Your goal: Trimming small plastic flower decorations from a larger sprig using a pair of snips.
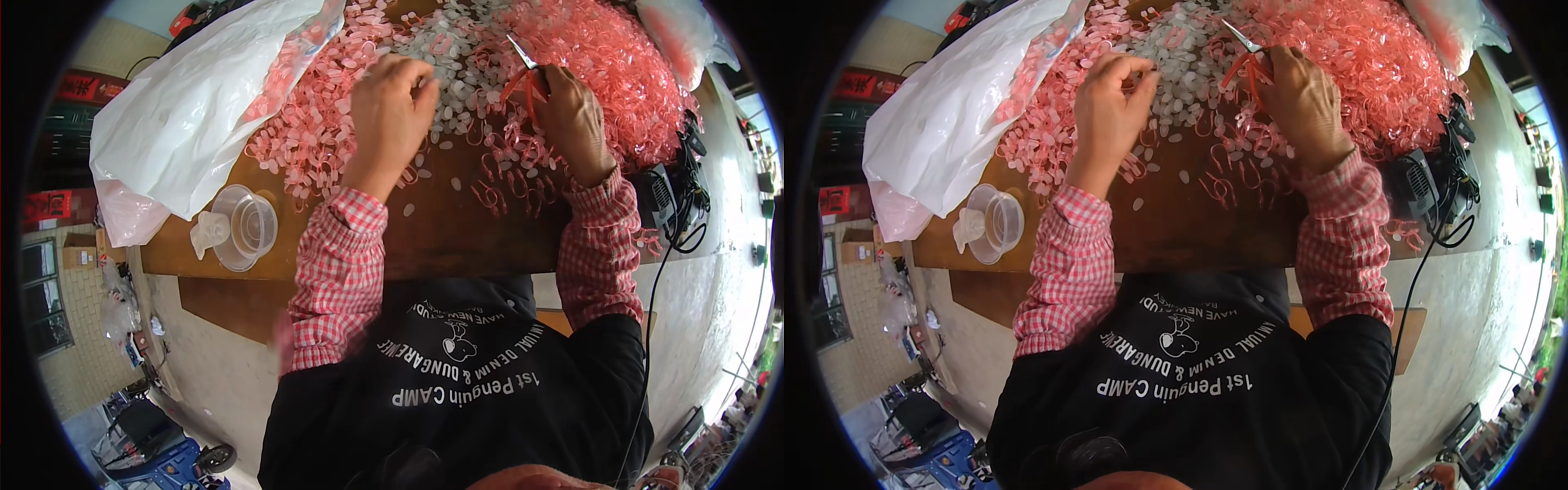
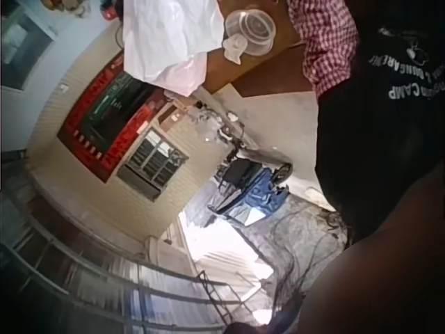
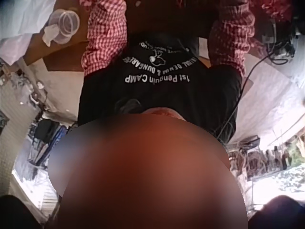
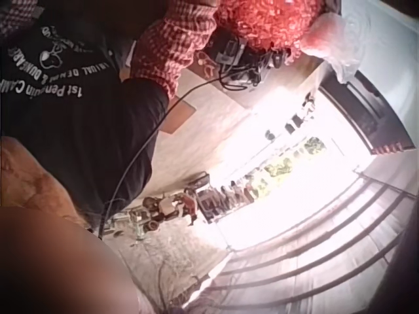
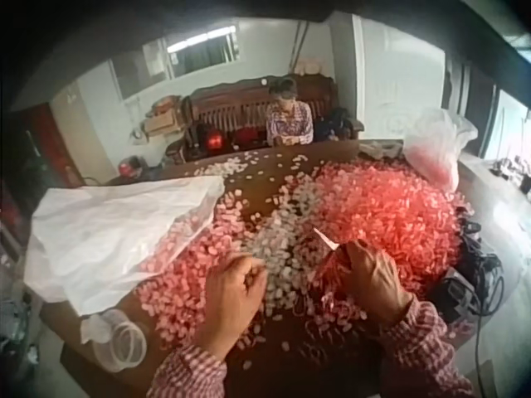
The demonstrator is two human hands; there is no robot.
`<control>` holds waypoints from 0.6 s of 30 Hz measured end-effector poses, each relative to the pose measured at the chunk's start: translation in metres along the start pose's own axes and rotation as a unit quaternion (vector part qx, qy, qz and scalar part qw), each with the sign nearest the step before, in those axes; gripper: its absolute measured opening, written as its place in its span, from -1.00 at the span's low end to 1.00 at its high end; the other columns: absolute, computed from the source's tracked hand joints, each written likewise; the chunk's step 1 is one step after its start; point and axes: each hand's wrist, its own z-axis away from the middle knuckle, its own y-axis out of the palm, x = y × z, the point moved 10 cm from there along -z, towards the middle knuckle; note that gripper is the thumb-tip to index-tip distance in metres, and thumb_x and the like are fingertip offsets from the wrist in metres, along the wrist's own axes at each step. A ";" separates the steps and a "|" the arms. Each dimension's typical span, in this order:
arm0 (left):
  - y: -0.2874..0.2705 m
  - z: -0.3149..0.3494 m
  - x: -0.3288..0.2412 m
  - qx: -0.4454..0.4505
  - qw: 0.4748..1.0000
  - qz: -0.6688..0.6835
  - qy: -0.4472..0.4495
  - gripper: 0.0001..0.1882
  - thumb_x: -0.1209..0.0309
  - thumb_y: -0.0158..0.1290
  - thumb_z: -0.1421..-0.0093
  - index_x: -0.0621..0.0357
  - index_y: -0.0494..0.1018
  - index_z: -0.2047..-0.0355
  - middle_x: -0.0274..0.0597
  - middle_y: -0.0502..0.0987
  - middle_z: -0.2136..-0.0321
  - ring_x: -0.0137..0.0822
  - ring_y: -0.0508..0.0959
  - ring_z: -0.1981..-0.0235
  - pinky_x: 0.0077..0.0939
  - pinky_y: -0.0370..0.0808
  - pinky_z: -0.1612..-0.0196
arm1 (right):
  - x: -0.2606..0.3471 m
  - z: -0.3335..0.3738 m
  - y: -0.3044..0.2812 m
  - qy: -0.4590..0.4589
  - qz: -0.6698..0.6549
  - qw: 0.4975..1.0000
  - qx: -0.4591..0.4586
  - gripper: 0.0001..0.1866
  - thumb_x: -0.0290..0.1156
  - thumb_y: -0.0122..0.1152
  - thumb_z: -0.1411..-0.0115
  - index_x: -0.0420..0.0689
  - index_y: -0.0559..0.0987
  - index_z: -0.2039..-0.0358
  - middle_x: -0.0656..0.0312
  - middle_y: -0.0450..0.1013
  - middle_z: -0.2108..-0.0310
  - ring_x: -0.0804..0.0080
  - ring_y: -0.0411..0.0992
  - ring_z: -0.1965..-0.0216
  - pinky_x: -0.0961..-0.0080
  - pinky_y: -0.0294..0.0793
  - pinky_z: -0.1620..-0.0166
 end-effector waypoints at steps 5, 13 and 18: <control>0.027 -0.009 0.028 0.098 0.979 -0.179 0.000 -0.86 0.40 0.15 -0.09 0.14 0.55 0.34 -0.16 0.51 0.31 -0.20 0.54 0.33 -0.09 0.30 0.10 | 0.007 0.002 -0.014 -0.062 0.019 0.997 -0.043 -0.68 -0.27 0.35 -0.10 -0.23 0.43 0.43 0.07 0.43 0.65 0.29 0.42 0.66 0.35 0.36 0.58; 0.038 -0.015 0.028 0.158 0.966 -0.203 -0.028 -0.84 0.38 0.14 -0.11 0.05 0.58 0.27 -0.32 0.53 0.32 -0.17 0.55 0.31 -0.01 0.16 -0.07 | -0.005 0.000 -0.006 0.020 -0.059 0.998 0.018 -0.69 -0.27 0.35 -0.11 -0.27 0.49 0.44 0.04 0.48 0.57 0.26 0.46 0.57 0.36 0.42 0.45; 0.015 -0.001 0.016 0.007 0.956 0.248 -0.159 -0.84 0.46 0.23 -0.14 0.27 0.54 0.31 -0.37 0.54 0.50 -0.66 0.46 0.49 -0.76 0.38 0.48 | 0.007 0.007 0.010 0.071 -0.257 0.961 0.079 -0.73 -0.29 0.31 -0.17 -0.24 0.56 0.27 0.29 0.45 0.57 0.67 0.31 0.56 0.59 0.32 0.49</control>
